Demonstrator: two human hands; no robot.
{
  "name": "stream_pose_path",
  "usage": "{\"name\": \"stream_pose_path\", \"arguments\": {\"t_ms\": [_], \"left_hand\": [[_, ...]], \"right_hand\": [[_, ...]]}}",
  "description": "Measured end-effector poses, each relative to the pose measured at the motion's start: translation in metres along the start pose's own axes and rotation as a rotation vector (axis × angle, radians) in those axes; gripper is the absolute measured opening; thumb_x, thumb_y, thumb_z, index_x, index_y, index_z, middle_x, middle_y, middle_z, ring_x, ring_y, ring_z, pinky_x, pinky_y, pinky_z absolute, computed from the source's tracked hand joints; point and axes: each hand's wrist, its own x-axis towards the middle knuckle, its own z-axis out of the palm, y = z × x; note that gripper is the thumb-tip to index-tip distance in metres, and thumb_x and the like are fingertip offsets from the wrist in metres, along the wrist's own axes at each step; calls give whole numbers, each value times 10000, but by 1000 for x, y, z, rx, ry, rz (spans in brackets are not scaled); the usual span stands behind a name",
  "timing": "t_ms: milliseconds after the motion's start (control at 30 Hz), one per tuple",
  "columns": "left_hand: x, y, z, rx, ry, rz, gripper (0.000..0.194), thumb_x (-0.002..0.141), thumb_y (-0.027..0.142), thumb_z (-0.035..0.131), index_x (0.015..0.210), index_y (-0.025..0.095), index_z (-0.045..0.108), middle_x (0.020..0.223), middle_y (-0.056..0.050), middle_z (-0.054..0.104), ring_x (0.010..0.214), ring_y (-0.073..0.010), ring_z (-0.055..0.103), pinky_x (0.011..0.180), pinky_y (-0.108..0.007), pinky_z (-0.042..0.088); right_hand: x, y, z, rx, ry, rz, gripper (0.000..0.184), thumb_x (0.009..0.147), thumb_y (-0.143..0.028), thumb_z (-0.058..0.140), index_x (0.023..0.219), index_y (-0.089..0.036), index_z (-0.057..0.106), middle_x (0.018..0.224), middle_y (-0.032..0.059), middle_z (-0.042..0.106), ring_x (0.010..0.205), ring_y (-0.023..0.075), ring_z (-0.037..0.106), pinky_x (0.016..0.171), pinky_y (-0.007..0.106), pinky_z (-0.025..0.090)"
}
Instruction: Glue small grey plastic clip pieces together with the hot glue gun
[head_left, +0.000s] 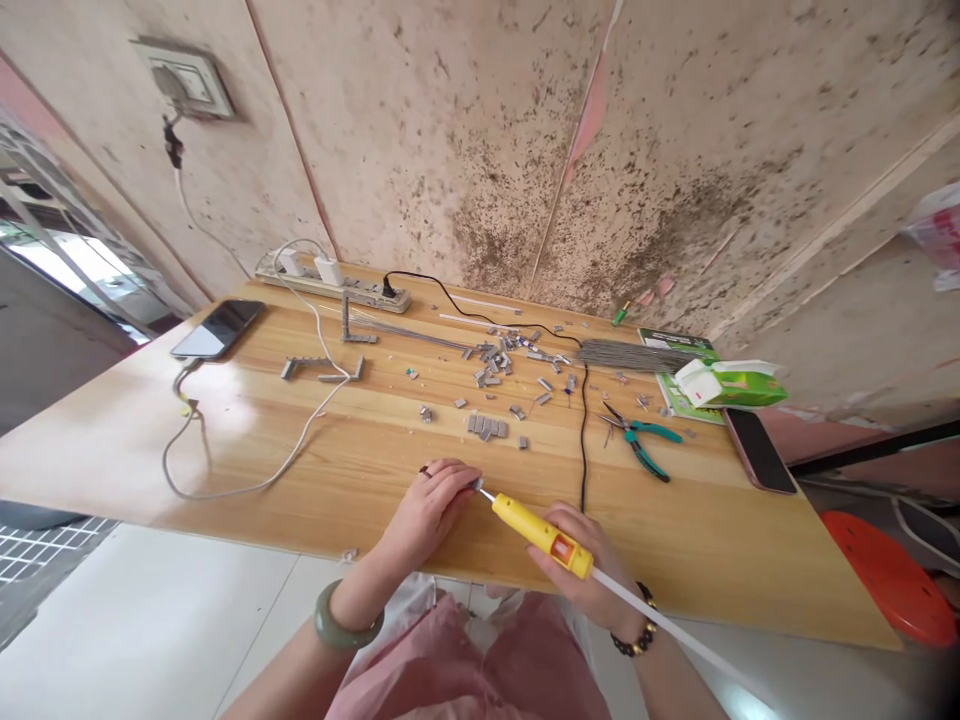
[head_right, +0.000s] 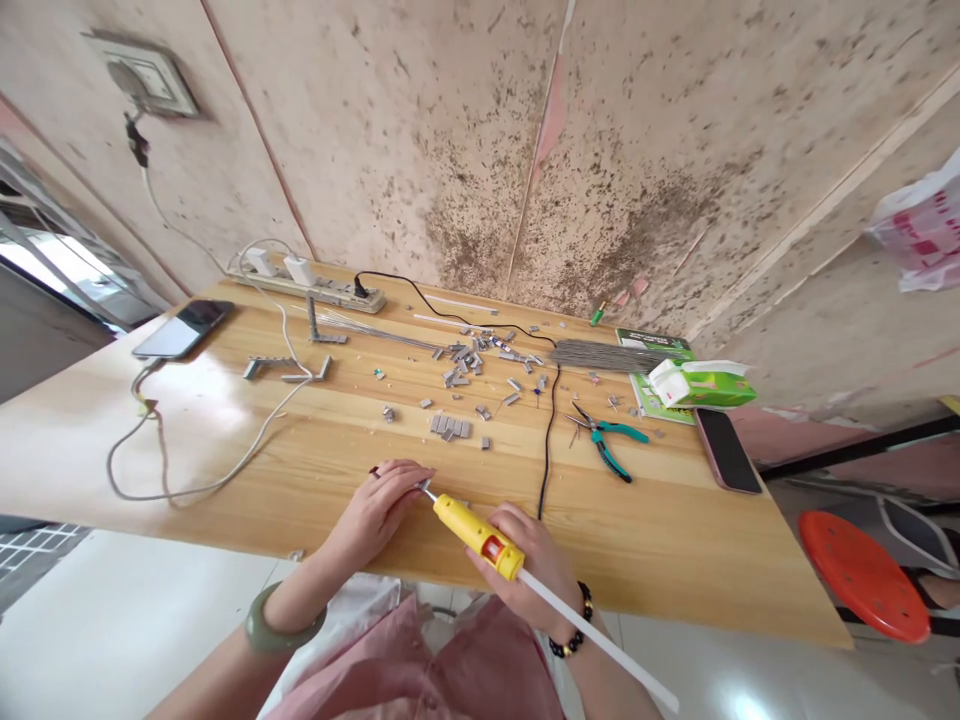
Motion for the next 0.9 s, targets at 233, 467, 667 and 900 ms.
{"name": "stream_pose_path", "arguments": {"t_ms": [233,467,667,900], "left_hand": [[1,2,-1,-4,-7,-13,228,944,188,432,1115,186,583,992,-90,687,955,-201,611,842,-354,486],[0,0,1,-13,-5,-29,227,946,201,436,1112,189,592,990,-87,688,952,-202,615,835,-347,484],[0,-1,1,-3,-6,-23,225,946,188,439,1116,184,585,995,-87,686,955,-199,610,838,-347,482],[0,-1,1,-12,-7,-38,229,944,205,437,1110,188,593,987,-91,691,940,-203,621,832,-353,492]], "right_hand": [[2,0,-3,-14,-10,-13,81,874,-272,557,845,-223,499,815,34,577,761,184,594,679,299,490],[0,2,-3,-14,-18,5,79,872,-266,562,855,-216,503,830,33,574,774,180,581,704,308,479],[0,-1,-4,-24,-39,16,65,872,-266,553,874,-210,520,830,28,571,769,176,575,690,303,468],[-1,1,-5,-25,-31,29,69,874,-263,551,854,-211,510,829,30,572,777,179,572,700,312,465]]}}
